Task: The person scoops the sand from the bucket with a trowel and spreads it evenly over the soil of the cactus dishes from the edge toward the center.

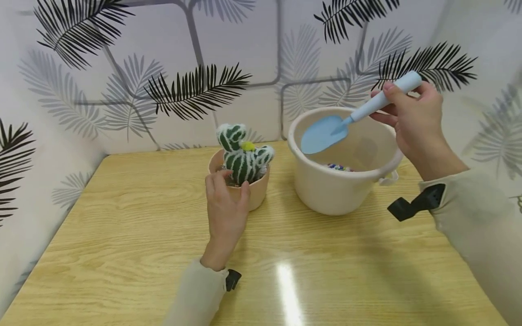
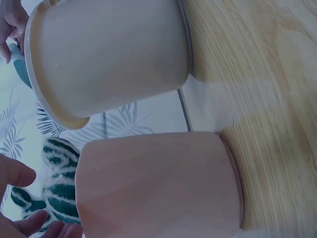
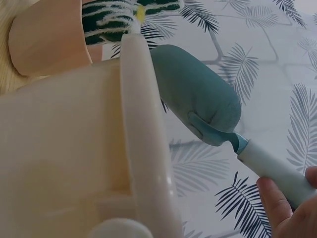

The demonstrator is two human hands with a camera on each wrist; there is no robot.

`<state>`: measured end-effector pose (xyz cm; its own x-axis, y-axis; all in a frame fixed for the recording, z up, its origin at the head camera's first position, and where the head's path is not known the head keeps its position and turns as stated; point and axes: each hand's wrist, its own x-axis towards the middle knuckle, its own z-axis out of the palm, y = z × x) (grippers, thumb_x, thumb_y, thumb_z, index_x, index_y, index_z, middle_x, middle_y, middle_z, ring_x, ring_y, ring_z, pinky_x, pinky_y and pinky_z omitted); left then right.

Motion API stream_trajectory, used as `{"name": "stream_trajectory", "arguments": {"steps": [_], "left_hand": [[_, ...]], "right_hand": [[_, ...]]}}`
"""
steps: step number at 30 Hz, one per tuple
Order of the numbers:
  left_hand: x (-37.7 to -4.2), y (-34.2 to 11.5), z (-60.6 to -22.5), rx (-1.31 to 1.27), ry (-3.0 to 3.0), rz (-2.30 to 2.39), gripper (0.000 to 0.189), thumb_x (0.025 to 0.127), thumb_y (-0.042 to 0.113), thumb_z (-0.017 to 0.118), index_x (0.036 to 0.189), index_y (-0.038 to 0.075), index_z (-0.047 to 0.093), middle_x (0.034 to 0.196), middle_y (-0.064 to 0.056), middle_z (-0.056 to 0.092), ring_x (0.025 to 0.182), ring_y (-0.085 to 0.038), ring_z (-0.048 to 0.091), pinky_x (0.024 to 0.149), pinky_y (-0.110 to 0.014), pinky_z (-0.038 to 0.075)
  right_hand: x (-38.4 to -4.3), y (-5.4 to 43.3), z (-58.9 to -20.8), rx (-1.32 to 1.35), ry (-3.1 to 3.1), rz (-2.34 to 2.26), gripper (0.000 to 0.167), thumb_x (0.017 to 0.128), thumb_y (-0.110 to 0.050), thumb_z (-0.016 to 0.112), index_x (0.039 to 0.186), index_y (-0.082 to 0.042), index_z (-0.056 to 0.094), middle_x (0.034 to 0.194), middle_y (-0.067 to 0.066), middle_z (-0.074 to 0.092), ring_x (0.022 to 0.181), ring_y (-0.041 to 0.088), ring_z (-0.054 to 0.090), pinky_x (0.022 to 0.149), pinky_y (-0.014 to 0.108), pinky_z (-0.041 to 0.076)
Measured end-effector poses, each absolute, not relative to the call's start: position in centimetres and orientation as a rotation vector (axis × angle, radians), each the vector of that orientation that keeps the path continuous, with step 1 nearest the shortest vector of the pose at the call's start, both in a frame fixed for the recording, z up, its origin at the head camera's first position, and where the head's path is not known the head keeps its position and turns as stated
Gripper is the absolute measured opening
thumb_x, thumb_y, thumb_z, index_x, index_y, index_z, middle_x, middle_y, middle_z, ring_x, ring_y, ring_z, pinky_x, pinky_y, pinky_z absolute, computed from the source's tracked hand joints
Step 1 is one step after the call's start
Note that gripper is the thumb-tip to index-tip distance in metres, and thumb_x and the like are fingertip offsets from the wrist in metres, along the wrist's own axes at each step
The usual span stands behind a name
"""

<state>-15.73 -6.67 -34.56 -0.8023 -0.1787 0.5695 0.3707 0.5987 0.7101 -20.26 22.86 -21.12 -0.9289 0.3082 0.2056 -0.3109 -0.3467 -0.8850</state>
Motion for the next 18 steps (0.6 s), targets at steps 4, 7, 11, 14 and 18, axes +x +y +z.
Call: {"name": "stream_trajectory", "arguments": {"steps": [4,7,11,14,18], "left_hand": [[-15.6,-5.7,-34.4,-0.250,-2.177,-1.195,0.023,0.089,0.007,0.060,0.106,-0.006,0.053,0.096,-0.020,0.053,0.085,-0.029,0.054,0.074,-0.038,0.050],[-15.6,-4.7,-34.2,-0.312,-2.175,-1.240,0.017,0.089,0.005,0.058,0.103,-0.006,0.055,0.091,-0.018,0.055,0.079,-0.025,0.055,0.070,-0.035,0.051],[-15.8,-3.4,-33.9,-0.373,-2.192,-1.311,0.018,0.091,0.005,0.057,0.105,-0.006,0.056,0.093,-0.017,0.056,0.081,-0.025,0.058,0.071,-0.034,0.054],[-16.1,-2.5,-33.7,-0.394,-2.211,-1.362,0.019,0.091,0.006,0.056,0.107,-0.005,0.056,0.094,-0.017,0.057,0.083,-0.025,0.058,0.073,-0.033,0.054],[-16.6,-1.4,-33.4,-0.404,-2.248,-1.417,0.021,0.093,0.009,0.054,0.110,-0.003,0.056,0.096,-0.017,0.058,0.084,-0.025,0.059,0.075,-0.033,0.054]], "right_hand": [[-20.5,23.7,-21.3,-0.013,-1.530,2.298,0.033,0.082,-0.009,0.073,0.105,-0.005,0.049,0.088,0.007,0.067,0.071,0.018,0.072,0.056,0.032,0.058],[-20.7,24.3,-21.6,-0.023,-1.545,2.292,0.030,0.083,-0.008,0.071,0.104,-0.005,0.049,0.084,0.007,0.068,0.069,0.018,0.072,0.056,0.032,0.058],[-20.9,25.0,-22.0,-0.043,-1.545,2.301,0.028,0.085,-0.008,0.069,0.103,-0.005,0.048,0.080,0.006,0.071,0.067,0.018,0.071,0.056,0.031,0.058],[-21.2,25.5,-22.2,-0.042,-1.532,2.314,0.027,0.085,-0.007,0.069,0.101,-0.004,0.048,0.079,0.007,0.072,0.066,0.018,0.071,0.056,0.032,0.058],[-21.6,25.9,-22.5,-0.048,-1.572,2.276,0.028,0.084,-0.008,0.070,0.102,-0.005,0.049,0.080,0.006,0.071,0.067,0.016,0.071,0.055,0.030,0.058]]}}
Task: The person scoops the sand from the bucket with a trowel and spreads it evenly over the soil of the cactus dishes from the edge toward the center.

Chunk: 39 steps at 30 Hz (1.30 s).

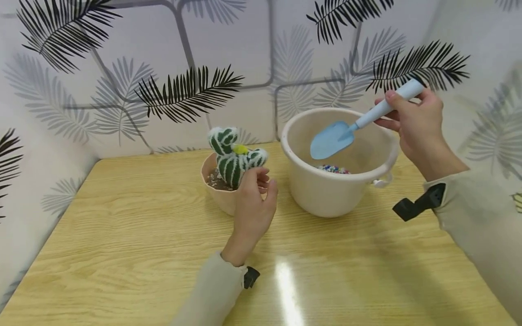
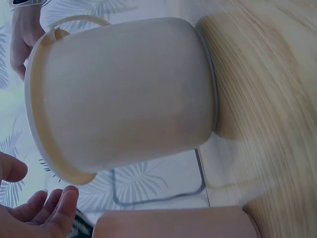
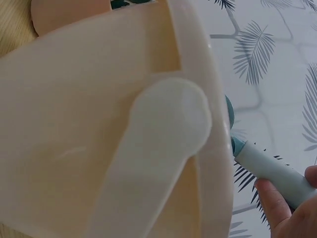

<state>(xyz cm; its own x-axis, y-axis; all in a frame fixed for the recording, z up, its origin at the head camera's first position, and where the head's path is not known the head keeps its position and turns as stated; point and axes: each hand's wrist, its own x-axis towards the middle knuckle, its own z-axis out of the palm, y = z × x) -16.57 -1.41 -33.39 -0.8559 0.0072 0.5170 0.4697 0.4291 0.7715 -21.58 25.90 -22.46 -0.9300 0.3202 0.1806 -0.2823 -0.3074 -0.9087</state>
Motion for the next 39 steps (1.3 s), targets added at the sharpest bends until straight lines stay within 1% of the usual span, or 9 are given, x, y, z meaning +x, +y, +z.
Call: {"name": "stream_trajectory", "arguments": {"steps": [5,8,12,15,18,21,25,31,39], "left_hand": [[-17.4,-0.4,-32.9,-0.401,-2.318,-1.491,0.027,0.096,0.013,0.051,0.119,-0.002,0.054,0.099,-0.015,0.059,0.088,-0.025,0.061,0.079,-0.034,0.054],[-18.0,0.2,-32.5,-0.392,-2.341,-1.596,0.033,0.098,0.015,0.048,0.125,-0.003,0.052,0.103,-0.016,0.058,0.093,-0.026,0.060,0.081,-0.036,0.054],[-18.6,1.3,-32.1,-0.345,-2.351,-1.751,0.044,0.098,0.023,0.048,0.134,-0.002,0.045,0.117,-0.018,0.054,0.108,-0.027,0.055,0.089,-0.037,0.052],[-18.8,2.1,-31.7,-0.302,-2.329,-1.841,0.052,0.097,0.029,0.050,0.139,-0.001,0.040,0.129,-0.018,0.048,0.119,-0.028,0.050,0.096,-0.038,0.050],[-19.1,2.8,-31.4,-0.259,-2.296,-1.929,0.060,0.094,0.032,0.052,0.142,0.001,0.034,0.138,-0.018,0.044,0.127,-0.029,0.045,0.100,-0.038,0.047],[-19.5,3.3,-31.3,-0.198,-2.291,-2.000,0.065,0.093,0.035,0.055,0.145,0.004,0.030,0.142,-0.014,0.042,0.132,-0.026,0.043,0.103,-0.038,0.045],[-20.1,3.7,-31.2,-0.120,-2.298,-2.042,0.066,0.090,0.035,0.059,0.143,0.005,0.034,0.141,-0.012,0.048,0.132,-0.023,0.045,0.104,-0.039,0.044],[-20.7,3.9,-31.2,-0.092,-2.214,-2.130,0.060,0.085,0.023,0.065,0.137,0.001,0.044,0.137,-0.016,0.052,0.130,-0.026,0.047,0.102,-0.038,0.045],[-20.5,3.9,-31.3,-0.119,-2.124,-2.176,0.059,0.082,0.018,0.066,0.134,-0.001,0.046,0.134,-0.018,0.052,0.129,-0.026,0.048,0.101,-0.037,0.047]], "right_hand": [[-22.1,26.1,-22.5,-0.073,-1.634,2.236,0.027,0.085,-0.009,0.069,0.103,-0.005,0.049,0.081,0.006,0.068,0.067,0.016,0.071,0.056,0.029,0.058],[-22.5,26.1,-22.6,-0.096,-1.680,2.216,0.025,0.086,-0.007,0.067,0.101,-0.006,0.047,0.080,0.004,0.067,0.067,0.014,0.071,0.056,0.029,0.058],[-22.9,26.1,-22.7,-0.095,-1.765,2.176,0.024,0.088,-0.007,0.065,0.101,-0.006,0.046,0.079,0.001,0.067,0.067,0.012,0.070,0.056,0.026,0.058],[-23.1,26.1,-22.8,-0.078,-1.802,2.166,0.024,0.088,-0.007,0.065,0.101,-0.006,0.045,0.078,0.001,0.067,0.066,0.011,0.070,0.056,0.025,0.058],[-23.5,26.2,-23.0,-0.072,-1.827,2.151,0.024,0.087,-0.007,0.066,0.100,-0.006,0.045,0.076,-0.001,0.068,0.065,0.010,0.069,0.055,0.024,0.057],[-23.9,26.3,-23.4,-0.077,-1.877,2.113,0.022,0.088,-0.008,0.065,0.099,-0.007,0.046,0.076,-0.003,0.067,0.066,0.008,0.069,0.055,0.023,0.057],[-24.4,26.5,-23.9,-0.078,-1.945,2.079,0.020,0.089,-0.008,0.064,0.098,-0.007,0.046,0.078,-0.005,0.065,0.068,0.006,0.068,0.057,0.023,0.057],[-24.7,26.9,-24.3,-0.080,-1.996,2.055,0.020,0.090,-0.006,0.061,0.099,-0.009,0.043,0.081,-0.005,0.062,0.072,0.004,0.067,0.059,0.021,0.057],[-25.0,26.9,-24.7,-0.081,-2.010,2.040,0.021,0.090,-0.004,0.060,0.101,-0.010,0.043,0.081,-0.005,0.060,0.071,0.002,0.067,0.061,0.020,0.057]]}}
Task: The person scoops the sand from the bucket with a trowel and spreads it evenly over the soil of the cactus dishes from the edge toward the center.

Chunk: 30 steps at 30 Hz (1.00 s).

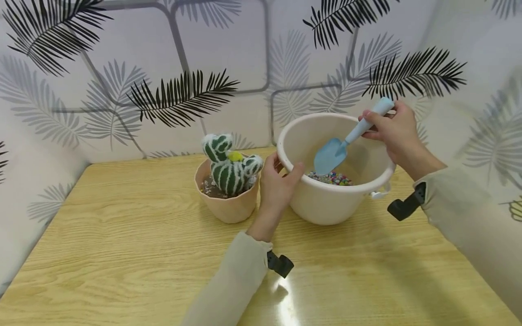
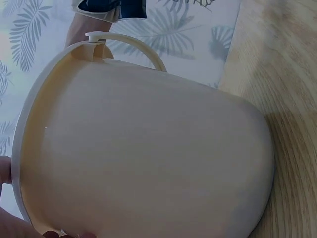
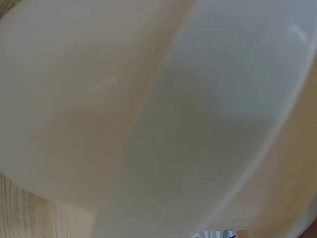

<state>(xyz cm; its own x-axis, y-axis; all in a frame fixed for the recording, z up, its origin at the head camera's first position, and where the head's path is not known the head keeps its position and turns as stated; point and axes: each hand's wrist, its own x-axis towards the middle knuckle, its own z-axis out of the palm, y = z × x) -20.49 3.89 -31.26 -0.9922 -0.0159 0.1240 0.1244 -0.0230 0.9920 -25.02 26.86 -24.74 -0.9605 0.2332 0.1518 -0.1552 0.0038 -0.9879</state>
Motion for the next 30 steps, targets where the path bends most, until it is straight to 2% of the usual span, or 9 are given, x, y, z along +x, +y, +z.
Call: {"name": "stream_trajectory", "arguments": {"steps": [8,16,24,30], "left_hand": [[-19.6,3.5,-31.6,-0.198,-2.070,-2.191,0.060,0.083,0.017,0.067,0.135,-0.002,0.045,0.131,-0.021,0.052,0.127,-0.028,0.050,0.102,-0.044,0.046],[-19.4,3.3,-31.8,-0.223,-2.052,-2.177,0.059,0.083,0.017,0.068,0.133,-0.005,0.045,0.130,-0.023,0.052,0.128,-0.032,0.049,0.102,-0.042,0.046],[-19.6,3.3,-31.8,-0.220,-2.065,-2.178,0.058,0.083,0.018,0.068,0.131,-0.005,0.047,0.129,-0.022,0.053,0.127,-0.029,0.050,0.101,-0.043,0.047],[-19.8,3.3,-31.8,-0.216,-2.076,-2.166,0.055,0.082,0.017,0.068,0.129,-0.005,0.049,0.127,-0.020,0.055,0.126,-0.030,0.051,0.100,-0.042,0.047]], "right_hand": [[-24.9,26.4,-24.8,-0.077,-2.030,2.024,0.024,0.090,-0.004,0.060,0.104,-0.010,0.042,0.080,-0.007,0.062,0.072,0.002,0.066,0.063,0.020,0.057],[-24.9,26.1,-25.1,-0.049,-2.174,1.877,0.020,0.092,-0.005,0.058,0.101,-0.011,0.042,0.077,-0.011,0.062,0.071,-0.002,0.065,0.064,0.017,0.056],[-25.1,25.5,-25.5,-0.072,-2.357,1.696,0.017,0.096,-0.011,0.052,0.104,-0.014,0.038,0.087,-0.008,0.056,0.076,-0.007,0.060,0.069,0.015,0.055],[-25.3,25.2,-25.7,-0.099,-2.433,1.625,0.018,0.098,-0.015,0.050,0.109,-0.015,0.036,0.101,0.002,0.054,0.082,-0.006,0.058,0.070,0.014,0.054]]}}
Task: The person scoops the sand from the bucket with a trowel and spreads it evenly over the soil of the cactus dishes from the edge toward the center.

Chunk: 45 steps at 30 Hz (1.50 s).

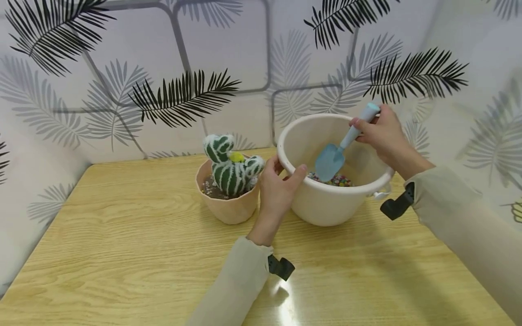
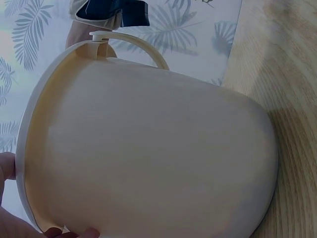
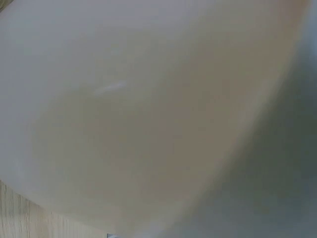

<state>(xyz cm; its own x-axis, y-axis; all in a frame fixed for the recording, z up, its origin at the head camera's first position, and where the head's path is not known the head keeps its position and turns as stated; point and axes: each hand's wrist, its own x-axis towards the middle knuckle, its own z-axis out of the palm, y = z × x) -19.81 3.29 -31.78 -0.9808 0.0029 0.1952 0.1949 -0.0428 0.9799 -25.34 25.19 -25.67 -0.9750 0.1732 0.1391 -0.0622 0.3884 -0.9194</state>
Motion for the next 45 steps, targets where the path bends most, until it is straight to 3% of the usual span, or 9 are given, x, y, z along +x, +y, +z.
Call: {"name": "stream_trajectory", "arguments": {"steps": [6,16,23,32,37,45], "left_hand": [[-20.1,3.3,-31.6,-0.205,-2.087,-2.173,0.056,0.083,0.017,0.068,0.130,-0.005,0.048,0.129,-0.021,0.055,0.125,-0.028,0.052,0.099,-0.039,0.048],[-20.4,3.2,-31.6,-0.208,-2.108,-2.176,0.058,0.083,0.018,0.070,0.130,-0.006,0.048,0.130,-0.021,0.054,0.124,-0.027,0.052,0.098,-0.038,0.049],[-20.4,3.1,-31.5,-0.192,-2.130,-2.163,0.060,0.083,0.021,0.072,0.132,-0.005,0.047,0.132,-0.020,0.053,0.125,-0.027,0.051,0.099,-0.038,0.049],[-20.5,3.4,-31.7,-0.218,-2.093,-2.176,0.068,0.085,0.021,0.069,0.142,0.000,0.039,0.138,-0.019,0.049,0.128,-0.028,0.049,0.101,-0.039,0.047],[-20.4,3.4,-31.6,-0.212,-2.104,-2.163,0.070,0.086,0.021,0.068,0.145,0.003,0.035,0.142,-0.017,0.046,0.130,-0.027,0.047,0.102,-0.040,0.046],[-20.3,3.3,-31.6,-0.180,-2.122,-2.182,0.071,0.085,0.022,0.069,0.146,0.006,0.035,0.142,-0.014,0.047,0.129,-0.025,0.047,0.103,-0.041,0.045]], "right_hand": [[-26.0,25.0,-25.8,-0.134,-2.502,1.569,0.030,0.099,-0.017,0.047,0.121,-0.005,0.031,0.118,0.014,0.051,0.103,0.011,0.058,0.070,0.011,0.051],[-26.9,25.0,-26.1,-0.091,-2.588,1.549,0.028,0.098,-0.007,0.042,0.119,0.003,0.026,0.123,0.021,0.043,0.118,0.030,0.051,0.073,0.013,0.050],[-26.9,24.8,-26.3,-0.085,-2.640,1.480,0.024,0.095,-0.008,0.051,0.107,-0.001,0.032,0.107,0.014,0.044,0.100,0.021,0.052,0.065,0.012,0.048],[-26.5,24.6,-26.2,-0.086,-2.729,1.293,0.031,0.095,-0.012,0.052,0.110,0.006,0.033,0.105,0.018,0.044,0.097,0.028,0.048,0.062,0.013,0.043],[-26.3,24.6,-26.0,-0.077,-2.775,1.167,0.041,0.096,-0.017,0.051,0.119,0.009,0.030,0.106,0.021,0.044,0.095,0.031,0.046,0.069,0.025,0.044],[-26.0,24.4,-25.9,-0.079,-2.712,1.159,0.043,0.096,-0.019,0.050,0.124,0.007,0.029,0.120,0.028,0.046,0.110,0.040,0.048,0.087,0.048,0.044]]}}
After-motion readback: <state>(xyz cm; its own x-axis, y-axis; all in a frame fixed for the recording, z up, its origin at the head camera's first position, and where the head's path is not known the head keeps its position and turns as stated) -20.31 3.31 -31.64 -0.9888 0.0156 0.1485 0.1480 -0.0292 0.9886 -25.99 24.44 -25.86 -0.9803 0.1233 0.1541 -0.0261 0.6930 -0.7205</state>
